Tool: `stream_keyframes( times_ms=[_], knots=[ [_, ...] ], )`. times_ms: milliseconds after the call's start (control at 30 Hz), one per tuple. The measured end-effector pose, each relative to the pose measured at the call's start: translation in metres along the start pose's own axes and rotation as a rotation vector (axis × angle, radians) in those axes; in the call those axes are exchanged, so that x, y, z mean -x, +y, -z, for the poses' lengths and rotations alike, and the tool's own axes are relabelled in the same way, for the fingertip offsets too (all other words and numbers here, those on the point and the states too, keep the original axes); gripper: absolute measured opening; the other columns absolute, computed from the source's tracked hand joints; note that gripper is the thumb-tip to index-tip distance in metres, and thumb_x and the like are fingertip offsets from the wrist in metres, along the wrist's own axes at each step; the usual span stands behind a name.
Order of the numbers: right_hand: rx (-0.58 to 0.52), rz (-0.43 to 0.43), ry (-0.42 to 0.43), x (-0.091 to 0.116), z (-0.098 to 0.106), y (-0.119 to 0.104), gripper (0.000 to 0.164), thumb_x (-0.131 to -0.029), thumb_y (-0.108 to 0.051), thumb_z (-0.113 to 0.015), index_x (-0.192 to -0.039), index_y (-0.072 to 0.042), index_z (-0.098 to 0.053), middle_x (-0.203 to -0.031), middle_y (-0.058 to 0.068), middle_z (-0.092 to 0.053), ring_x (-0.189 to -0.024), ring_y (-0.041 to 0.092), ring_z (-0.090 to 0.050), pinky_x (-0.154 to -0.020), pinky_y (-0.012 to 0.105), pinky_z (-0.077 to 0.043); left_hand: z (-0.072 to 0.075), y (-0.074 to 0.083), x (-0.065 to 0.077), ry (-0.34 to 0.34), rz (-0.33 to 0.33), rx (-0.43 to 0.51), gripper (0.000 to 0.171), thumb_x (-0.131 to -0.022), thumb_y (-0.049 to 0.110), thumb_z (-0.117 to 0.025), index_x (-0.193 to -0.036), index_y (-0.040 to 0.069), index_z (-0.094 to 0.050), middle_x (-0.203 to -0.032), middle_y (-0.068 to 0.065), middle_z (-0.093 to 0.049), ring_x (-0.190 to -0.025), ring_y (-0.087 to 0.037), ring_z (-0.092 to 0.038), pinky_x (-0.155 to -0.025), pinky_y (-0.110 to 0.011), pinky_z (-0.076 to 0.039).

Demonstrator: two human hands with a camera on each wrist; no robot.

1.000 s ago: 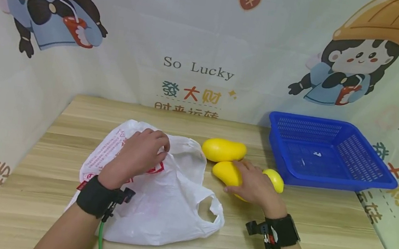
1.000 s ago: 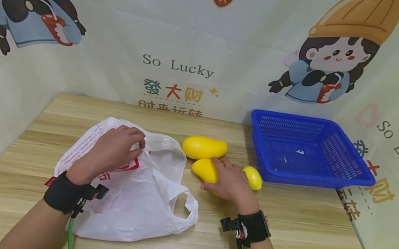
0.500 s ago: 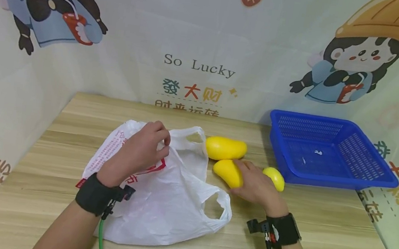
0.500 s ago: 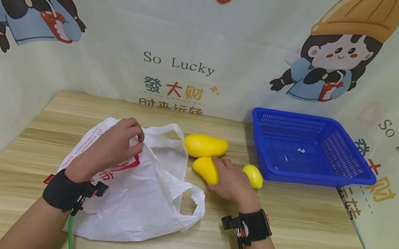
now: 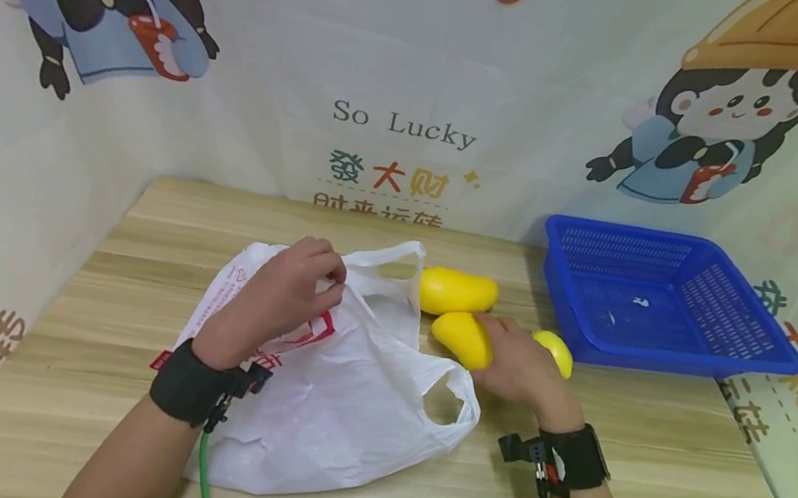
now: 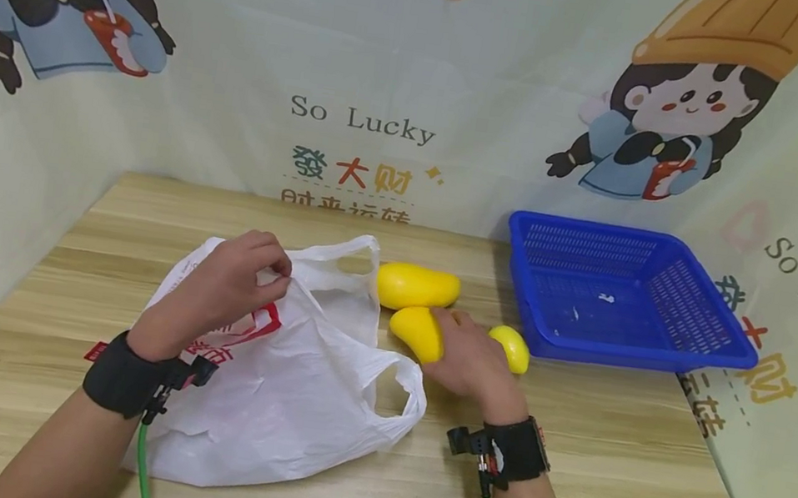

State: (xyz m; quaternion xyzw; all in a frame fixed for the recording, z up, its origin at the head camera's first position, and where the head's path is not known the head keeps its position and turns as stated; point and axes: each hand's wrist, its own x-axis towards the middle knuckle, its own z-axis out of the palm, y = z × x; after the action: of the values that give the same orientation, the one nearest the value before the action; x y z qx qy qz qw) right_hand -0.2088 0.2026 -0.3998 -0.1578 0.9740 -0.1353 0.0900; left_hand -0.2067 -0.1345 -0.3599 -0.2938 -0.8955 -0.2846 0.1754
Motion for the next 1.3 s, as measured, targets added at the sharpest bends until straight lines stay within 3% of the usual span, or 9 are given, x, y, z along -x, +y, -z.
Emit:
stream_keyframes(
  times_ms=[200,400,933,1300],
  knots=[
    [-0.012,0.034,0.026,0.007,0.011,-0.005,0.087,-0.08,-0.036,-0.076,-0.155,-0.01,-0.041,-0.151,0.021,-0.047,-0.128,0.041,-0.054,-0.097,0.061,-0.048,0.002,0.005,0.002,0.036,-0.05,0.013,0.005,-0.086,-0.002,-0.072,-0.087,0.003,-0.07,-0.086,-0.005,-0.064,-0.087,-0.022,-0.056,-0.077,-0.035,-0.055],
    [-0.032,0.09,0.054,0.016,0.023,-0.014,0.082,-0.082,-0.027,-0.076,-0.154,-0.009,-0.042,-0.148,0.021,-0.05,-0.124,0.039,-0.056,-0.094,0.059,-0.049,0.006,0.009,0.002,0.029,-0.087,0.062,0.008,-0.086,-0.003,-0.071,-0.086,0.004,-0.069,-0.087,-0.004,-0.063,-0.087,-0.02,-0.056,-0.078,-0.034,-0.055],
    [-0.086,0.201,0.099,0.023,0.033,-0.027,0.083,-0.079,-0.027,-0.079,-0.152,-0.008,-0.044,-0.141,0.018,-0.055,-0.102,0.03,-0.058,-0.082,0.047,-0.05,0.01,0.022,0.004,0.018,-0.172,0.096,0.012,-0.085,-0.004,-0.069,-0.083,0.007,-0.065,-0.083,-0.002,-0.061,-0.084,-0.017,-0.054,-0.074,-0.03,-0.053],
    [-0.1,0.344,-0.009,0.009,0.036,-0.046,0.08,-0.082,-0.03,-0.079,-0.15,-0.006,-0.046,-0.144,0.016,-0.055,-0.114,0.031,-0.057,-0.096,0.051,-0.048,0.013,0.028,0.006,0.007,-0.149,0.041,0.009,-0.086,0.0,-0.073,-0.085,0.007,-0.067,-0.085,-0.003,-0.064,-0.086,-0.02,-0.055,-0.076,-0.029,-0.055]
  ],
)
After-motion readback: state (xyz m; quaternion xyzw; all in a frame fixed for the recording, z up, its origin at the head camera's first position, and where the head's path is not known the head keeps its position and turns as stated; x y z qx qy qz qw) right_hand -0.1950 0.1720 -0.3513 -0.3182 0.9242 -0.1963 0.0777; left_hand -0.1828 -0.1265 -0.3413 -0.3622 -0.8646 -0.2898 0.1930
